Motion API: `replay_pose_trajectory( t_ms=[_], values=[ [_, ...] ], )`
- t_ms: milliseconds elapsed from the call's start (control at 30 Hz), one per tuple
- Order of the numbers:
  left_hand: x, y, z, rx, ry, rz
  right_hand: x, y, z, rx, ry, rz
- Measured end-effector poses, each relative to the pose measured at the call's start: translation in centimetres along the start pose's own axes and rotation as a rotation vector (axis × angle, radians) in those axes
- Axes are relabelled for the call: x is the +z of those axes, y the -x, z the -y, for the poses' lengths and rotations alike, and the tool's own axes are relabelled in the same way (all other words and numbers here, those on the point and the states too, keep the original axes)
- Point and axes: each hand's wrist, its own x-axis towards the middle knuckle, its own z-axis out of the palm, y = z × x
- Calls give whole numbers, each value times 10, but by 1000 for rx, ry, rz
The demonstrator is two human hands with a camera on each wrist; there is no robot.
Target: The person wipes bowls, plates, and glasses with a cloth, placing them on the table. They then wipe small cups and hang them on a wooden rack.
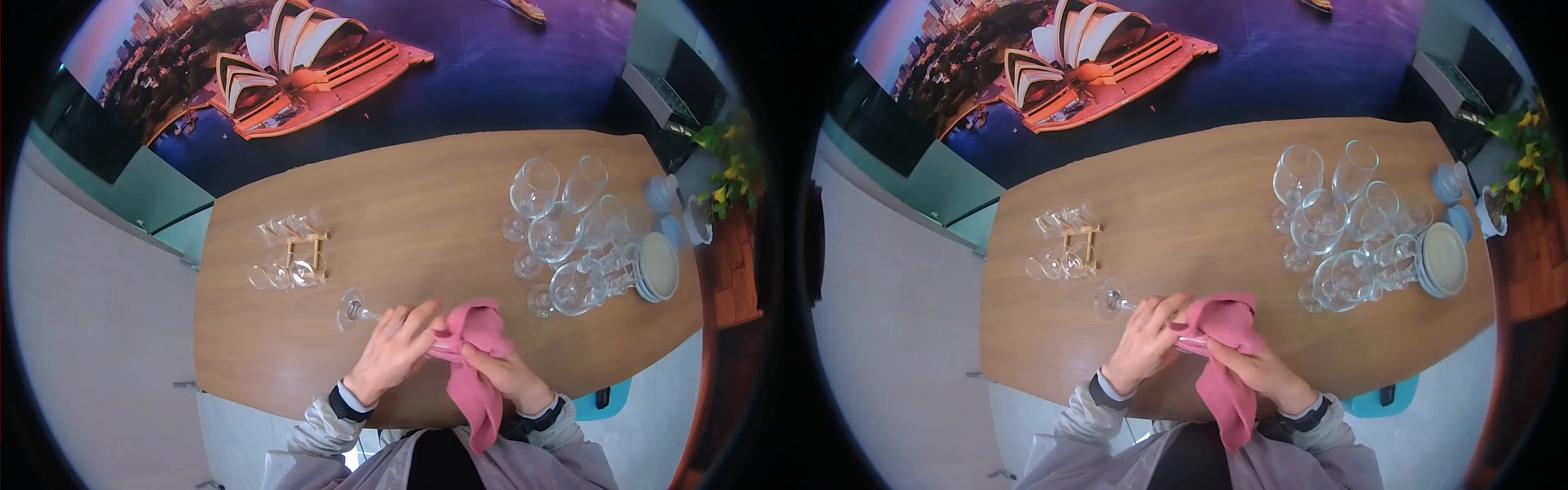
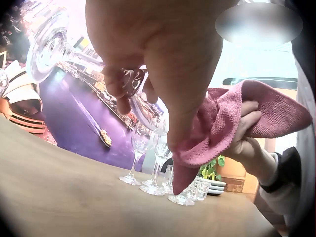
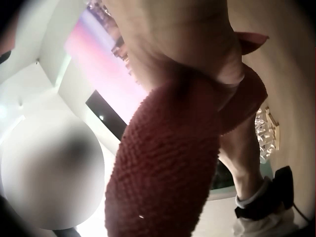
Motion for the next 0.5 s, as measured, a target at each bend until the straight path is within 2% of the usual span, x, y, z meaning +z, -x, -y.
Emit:
replay_pose_trajectory(
  t_ms=[33, 67, 100, 167, 267, 333, 400, 433, 500],
  values=[
    [2, 1, -1, 0, 0, -1, 1, -2, 0, -87, 157, 62],
    [5, 2, -3, -79, 68, 8, 1, -3, -1, -174, 314, 122],
    [8, 4, -4, -159, 140, 19, 1, -3, -4, -173, 315, 119],
    [14, 10, 0, -131, 129, 30, 0, -3, -17, -216, 511, 188],
    [11, 8, -1, -64, 48, 41, 7, -1, -32, -271, 489, 155],
    [4, 1, -5, -20, -21, 41, 6, -3, -38, -224, 441, 141],
    [-1, -7, -10, -121, -65, -10, 4, -8, -45, -368, 578, 21],
    [0, -5, -10, -119, -67, -11, 1, -11, -49, -371, 578, 20],
    [4, 4, -10, -405, 288, -280, -8, -17, -54, -513, 797, 15]
  ],
)
